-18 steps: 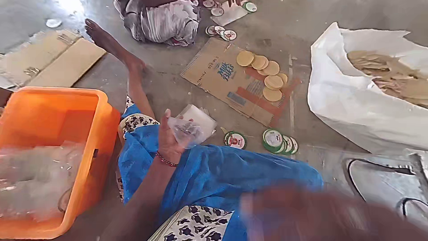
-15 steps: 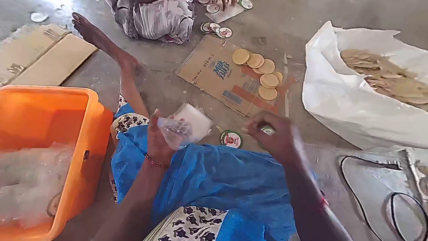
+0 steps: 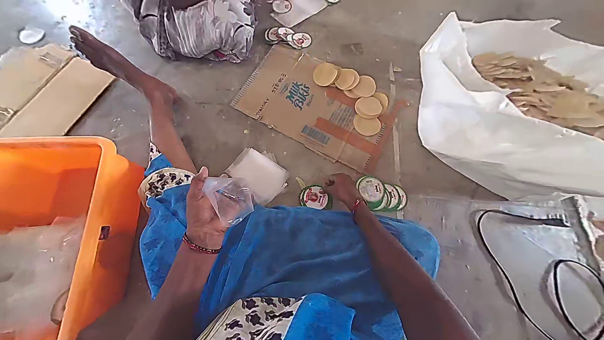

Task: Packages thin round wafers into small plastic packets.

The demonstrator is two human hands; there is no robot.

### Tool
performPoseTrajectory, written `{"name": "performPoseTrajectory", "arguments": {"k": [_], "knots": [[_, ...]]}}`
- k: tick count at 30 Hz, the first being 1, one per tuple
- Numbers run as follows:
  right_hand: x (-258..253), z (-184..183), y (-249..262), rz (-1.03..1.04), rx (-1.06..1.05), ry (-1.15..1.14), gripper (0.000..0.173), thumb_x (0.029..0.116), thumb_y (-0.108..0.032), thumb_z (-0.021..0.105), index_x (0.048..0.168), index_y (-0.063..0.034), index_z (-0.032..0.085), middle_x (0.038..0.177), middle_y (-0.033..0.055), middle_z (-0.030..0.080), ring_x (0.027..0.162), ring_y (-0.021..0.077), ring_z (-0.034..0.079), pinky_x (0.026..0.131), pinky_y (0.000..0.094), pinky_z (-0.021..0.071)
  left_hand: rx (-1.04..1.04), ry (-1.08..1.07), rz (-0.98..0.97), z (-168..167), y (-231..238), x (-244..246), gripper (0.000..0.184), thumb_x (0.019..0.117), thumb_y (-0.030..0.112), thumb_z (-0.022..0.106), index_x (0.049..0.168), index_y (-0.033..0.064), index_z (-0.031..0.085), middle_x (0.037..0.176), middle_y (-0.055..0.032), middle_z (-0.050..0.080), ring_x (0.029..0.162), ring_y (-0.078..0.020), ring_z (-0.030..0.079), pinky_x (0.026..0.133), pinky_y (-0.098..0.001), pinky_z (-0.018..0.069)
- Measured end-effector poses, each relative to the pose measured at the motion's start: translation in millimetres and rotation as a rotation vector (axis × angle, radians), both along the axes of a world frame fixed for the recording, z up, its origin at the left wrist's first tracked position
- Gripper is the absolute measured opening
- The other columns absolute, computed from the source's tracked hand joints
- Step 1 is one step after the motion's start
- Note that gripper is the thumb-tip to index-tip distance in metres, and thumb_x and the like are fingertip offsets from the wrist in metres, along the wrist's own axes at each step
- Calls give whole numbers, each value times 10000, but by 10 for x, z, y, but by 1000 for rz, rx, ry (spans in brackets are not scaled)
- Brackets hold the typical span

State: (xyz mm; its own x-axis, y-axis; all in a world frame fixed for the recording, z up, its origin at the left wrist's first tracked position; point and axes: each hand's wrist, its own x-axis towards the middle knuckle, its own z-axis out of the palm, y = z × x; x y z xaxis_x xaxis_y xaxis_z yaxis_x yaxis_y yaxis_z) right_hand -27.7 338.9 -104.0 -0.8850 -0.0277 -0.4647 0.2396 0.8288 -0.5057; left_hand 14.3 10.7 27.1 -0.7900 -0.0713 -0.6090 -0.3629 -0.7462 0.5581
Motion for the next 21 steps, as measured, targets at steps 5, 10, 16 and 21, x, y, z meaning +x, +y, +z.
{"name": "performPoseTrajectory", "arguments": {"k": [5,10,16,21], "knots": [[5,122,-9,19,-4,9,282,988,-258,690,924,11,745,916,211,706,918,386,672,826,617,508,-27,11,-51,32,111,-8,569,1051,578,261,1106,84,538,952,-158,668,846,-316,702,715,-500,604],[34,251,-57,-70,-63,25,227,982,-229,680,1017,-18,758,1019,194,726,1016,372,679,912,603,509,-35,-44,-44,18,218,-66,537,1046,563,312,1201,79,484,973,-173,660,839,-334,702,695,-513,605],[-22,429,-13,-318,-352,97,190,966,-142,663,1089,-12,729,988,123,732,890,190,685,850,396,546,-22,-89,-76,-59,346,-169,544,1041,568,346,1257,81,454,1023,-170,653,848,-331,703,679,-502,608],[-484,554,566,-652,-472,361,229,993,-170,661,1138,6,681,938,125,681,709,157,598,654,353,523,41,-126,-81,-189,334,-269,515,1028,567,402,1260,115,481,1066,-157,670,891,-356,712,699,-520,613]]}}
